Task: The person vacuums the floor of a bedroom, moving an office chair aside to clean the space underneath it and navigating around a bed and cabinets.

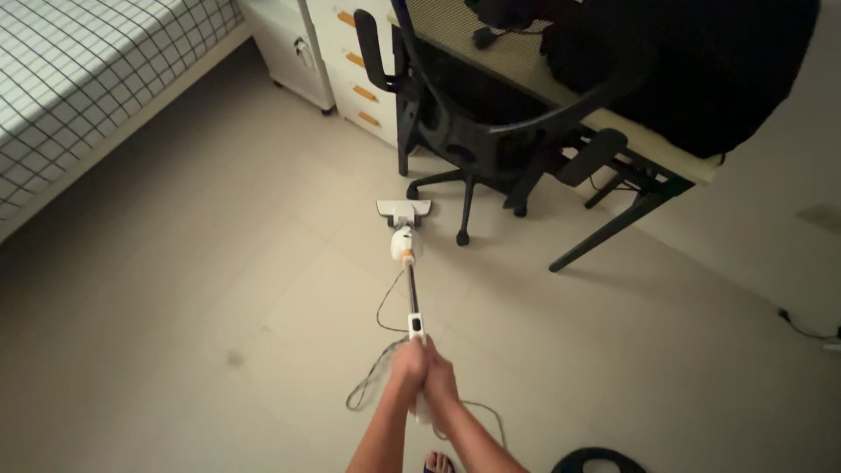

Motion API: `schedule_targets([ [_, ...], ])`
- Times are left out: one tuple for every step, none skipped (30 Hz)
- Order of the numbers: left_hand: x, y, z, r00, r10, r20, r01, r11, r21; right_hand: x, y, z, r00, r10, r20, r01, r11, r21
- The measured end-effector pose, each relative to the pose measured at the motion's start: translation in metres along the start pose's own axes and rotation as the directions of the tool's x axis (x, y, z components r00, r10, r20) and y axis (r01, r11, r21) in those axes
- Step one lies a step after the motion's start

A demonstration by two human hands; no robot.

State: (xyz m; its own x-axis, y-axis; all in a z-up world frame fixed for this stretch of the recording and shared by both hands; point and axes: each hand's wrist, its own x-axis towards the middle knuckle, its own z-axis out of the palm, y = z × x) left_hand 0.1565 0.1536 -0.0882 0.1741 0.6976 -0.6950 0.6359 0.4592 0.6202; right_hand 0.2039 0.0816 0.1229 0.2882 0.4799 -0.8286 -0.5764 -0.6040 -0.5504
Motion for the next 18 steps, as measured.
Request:
schedule_targets([
  [-0.010,-0.011,0.000,1.000,-0.001,-0.009,0.001,1.000,-0.005,0.001,0.006,0.000,1.000,-0.003,-0.004,0.003,1.000,-0.011],
  [-0.012,-0.013,-0.003,1.000,0.006,-0.015,-0.007,1.000,-0.010,0.004,0.011,0.003,1.000,-0.018,-0.019,0.018,1.000,-0.001],
  [-0.012,-0.011,-0.007,1.000,-0.010,-0.011,0.009,0.999,-0.031,0.009,0.019,0.006,0.999,-0.033,-0.034,0.033,0.999,0.009],
  [-0.022,-0.020,-0.007,0.999,-0.039,-0.002,0.039,0.998,-0.053,0.009,0.034,0.003,0.998,-0.035,-0.052,0.036,0.999,0.014],
  [-0.033,-0.030,-0.007,0.998,-0.068,0.008,0.068,0.995,-0.075,0.009,0.050,0.000,0.998,-0.038,-0.049,0.041,0.997,0.060],
  [-0.042,-0.036,-0.009,0.998,-0.054,0.012,0.054,0.998,-0.043,0.011,0.062,0.000,0.998,-0.049,-0.044,0.054,0.993,0.108],
  [-0.054,-0.044,-0.010,0.999,-0.040,0.018,0.040,0.999,-0.011,0.012,0.073,0.000,0.997,-0.061,-0.040,0.066,0.986,0.155],
  [-0.065,-0.051,-0.013,1.000,-0.022,0.022,0.022,1.000,0.019,0.009,0.086,0.000,0.996,-0.060,-0.069,0.066,0.994,0.089],
  [-0.076,-0.059,-0.016,1.000,-0.024,0.011,0.024,1.000,0.013,0.003,0.100,-0.002,0.993,-0.061,-0.098,0.064,0.998,0.022],
  [-0.087,-0.068,-0.017,1.000,-0.025,0.001,0.025,1.000,0.005,-0.001,0.114,-0.004,0.989,-0.066,-0.130,0.061,0.997,-0.045],
  [-0.097,-0.076,-0.019,1.000,-0.025,-0.009,0.025,1.000,-0.002,-0.004,0.129,-0.003,0.986,-0.089,-0.140,0.083,0.995,-0.048],
  [-0.106,-0.085,-0.023,1.000,-0.027,-0.007,0.027,0.999,-0.018,-0.006,0.146,0.000,0.982,-0.112,-0.151,0.105,0.993,-0.053],
  [-0.117,-0.096,-0.028,1.000,-0.028,-0.005,0.028,0.999,-0.034,-0.008,0.164,0.002,0.978,-0.134,-0.161,0.127,0.990,-0.058],
  [-0.129,-0.109,-0.034,0.999,-0.033,-0.006,0.032,0.998,-0.050,-0.011,0.185,0.005,0.980,-0.142,-0.143,0.140,0.990,-0.027],
  [-0.141,-0.122,-0.040,0.999,-0.052,0.003,0.052,0.997,-0.056,-0.014,0.208,0.007,0.981,-0.150,-0.124,0.152,0.988,0.004],
  [-0.154,-0.137,-0.048,0.997,-0.076,0.010,0.076,0.995,-0.061,-0.019,0.233,0.010,0.982,-0.156,-0.104,0.160,0.987,0.034],
  [-0.169,-0.153,-0.055,0.995,-0.100,0.017,0.100,0.993,-0.066,-0.023,0.258,0.015,0.972,-0.203,-0.114,0.208,0.978,0.030],
  [-0.185,-0.170,-0.061,0.996,-0.083,0.016,0.084,0.996,-0.022,-0.027,0.284,0.020,0.961,-0.249,-0.122,0.253,0.967,0.022],
])
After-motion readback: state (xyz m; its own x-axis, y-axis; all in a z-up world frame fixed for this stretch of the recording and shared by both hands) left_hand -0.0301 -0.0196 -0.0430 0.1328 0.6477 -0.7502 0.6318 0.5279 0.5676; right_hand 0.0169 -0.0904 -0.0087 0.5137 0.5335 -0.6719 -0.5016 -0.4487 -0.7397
